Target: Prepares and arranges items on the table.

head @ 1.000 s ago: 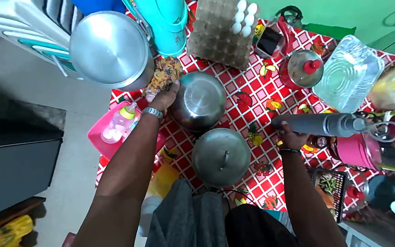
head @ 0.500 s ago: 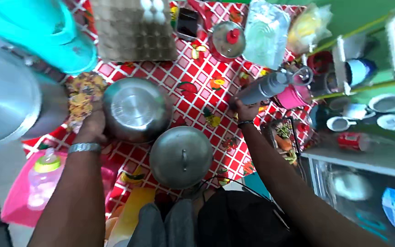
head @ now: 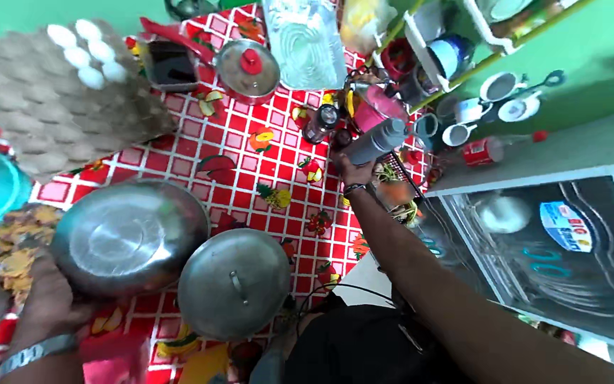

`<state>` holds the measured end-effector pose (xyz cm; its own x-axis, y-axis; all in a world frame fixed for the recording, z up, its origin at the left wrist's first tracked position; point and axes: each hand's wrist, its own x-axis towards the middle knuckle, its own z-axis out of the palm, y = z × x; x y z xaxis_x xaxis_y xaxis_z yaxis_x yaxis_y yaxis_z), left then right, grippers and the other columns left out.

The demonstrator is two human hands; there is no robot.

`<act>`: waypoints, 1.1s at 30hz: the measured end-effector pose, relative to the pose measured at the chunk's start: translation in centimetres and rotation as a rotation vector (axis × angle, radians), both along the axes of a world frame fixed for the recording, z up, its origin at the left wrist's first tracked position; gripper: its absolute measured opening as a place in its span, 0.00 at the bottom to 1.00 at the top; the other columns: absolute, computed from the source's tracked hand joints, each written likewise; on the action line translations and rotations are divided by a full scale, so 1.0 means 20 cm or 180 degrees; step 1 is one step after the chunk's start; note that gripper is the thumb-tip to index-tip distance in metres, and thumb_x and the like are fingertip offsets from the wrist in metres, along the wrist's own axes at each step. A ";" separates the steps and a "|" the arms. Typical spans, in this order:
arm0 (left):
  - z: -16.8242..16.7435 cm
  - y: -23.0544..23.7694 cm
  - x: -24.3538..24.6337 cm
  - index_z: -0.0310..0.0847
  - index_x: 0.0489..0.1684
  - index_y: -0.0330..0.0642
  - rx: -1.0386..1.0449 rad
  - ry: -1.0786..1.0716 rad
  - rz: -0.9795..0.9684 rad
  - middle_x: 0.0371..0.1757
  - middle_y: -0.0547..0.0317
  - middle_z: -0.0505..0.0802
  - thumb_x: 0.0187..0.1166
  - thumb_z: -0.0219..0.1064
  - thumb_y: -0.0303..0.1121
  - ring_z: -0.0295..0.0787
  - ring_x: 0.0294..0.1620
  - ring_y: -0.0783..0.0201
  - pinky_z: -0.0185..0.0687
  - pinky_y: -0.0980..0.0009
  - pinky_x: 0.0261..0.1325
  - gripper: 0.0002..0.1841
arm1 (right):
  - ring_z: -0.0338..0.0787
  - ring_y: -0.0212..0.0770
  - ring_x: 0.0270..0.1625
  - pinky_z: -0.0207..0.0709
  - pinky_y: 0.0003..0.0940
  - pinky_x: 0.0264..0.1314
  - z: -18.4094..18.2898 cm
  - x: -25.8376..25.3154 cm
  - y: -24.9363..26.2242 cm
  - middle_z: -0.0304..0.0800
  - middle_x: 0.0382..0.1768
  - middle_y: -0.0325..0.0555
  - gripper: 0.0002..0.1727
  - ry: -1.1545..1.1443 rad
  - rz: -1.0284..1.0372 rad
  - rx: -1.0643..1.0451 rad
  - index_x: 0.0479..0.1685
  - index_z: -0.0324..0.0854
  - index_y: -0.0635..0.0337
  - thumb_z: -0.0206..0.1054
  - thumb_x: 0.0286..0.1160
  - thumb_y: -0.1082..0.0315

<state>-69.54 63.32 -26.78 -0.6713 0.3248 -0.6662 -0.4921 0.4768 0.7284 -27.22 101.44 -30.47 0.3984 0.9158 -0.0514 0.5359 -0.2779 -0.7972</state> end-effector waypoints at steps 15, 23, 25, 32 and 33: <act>0.04 -0.02 0.02 0.71 0.80 0.56 -0.0434 -0.0080 0.0253 0.69 0.52 0.87 0.83 0.38 0.73 0.85 0.66 0.51 0.83 0.40 0.60 0.39 | 0.92 0.47 0.48 0.88 0.48 0.51 0.19 -0.24 -0.47 0.88 0.56 0.55 0.25 0.1016 0.1213 -0.1760 0.70 0.75 0.63 0.56 0.91 0.50; -0.08 -0.03 -0.06 0.75 0.77 0.49 -0.0428 -0.0309 0.0696 0.65 0.47 0.90 0.83 0.41 0.73 0.88 0.63 0.48 0.84 0.38 0.61 0.41 | 0.94 0.54 0.56 0.88 0.52 0.61 0.02 -1.19 -0.59 0.88 0.63 0.63 0.23 0.0674 0.4168 -0.2452 0.77 0.74 0.66 0.50 0.94 0.61; -0.06 -0.03 -0.05 0.75 0.76 0.50 -0.0504 -0.0341 0.0705 0.65 0.47 0.89 0.83 0.40 0.73 0.87 0.64 0.47 0.83 0.38 0.59 0.41 | 0.91 0.58 0.60 0.84 0.58 0.65 -0.01 -1.34 -0.63 0.86 0.64 0.66 0.24 0.0376 0.4198 -0.2750 0.75 0.77 0.67 0.49 0.95 0.59; -0.07 0.16 0.03 0.76 0.74 0.37 -0.0990 0.0061 0.0523 0.67 0.32 0.86 0.88 0.38 0.68 0.84 0.67 0.38 0.79 0.32 0.64 0.42 | 0.91 0.57 0.57 0.84 0.60 0.62 -0.12 -1.32 -0.58 0.89 0.57 0.62 0.24 0.0135 0.3715 -0.2643 0.68 0.82 0.62 0.54 0.92 0.53; -0.08 0.21 0.05 0.77 0.73 0.36 -0.1014 0.0160 0.0343 0.65 0.32 0.87 0.88 0.37 0.67 0.85 0.65 0.38 0.80 0.33 0.63 0.42 | 0.90 0.58 0.59 0.82 0.62 0.64 -0.12 -1.29 -0.54 0.89 0.57 0.62 0.24 -0.0022 0.3724 -0.2463 0.66 0.83 0.63 0.54 0.92 0.54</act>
<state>-68.45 67.49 -28.36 -0.7250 0.0310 -0.6881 -0.5194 0.6315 0.5757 -52.93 90.62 -32.80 -0.5634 0.4540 -0.6902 0.7627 -0.0353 -0.6458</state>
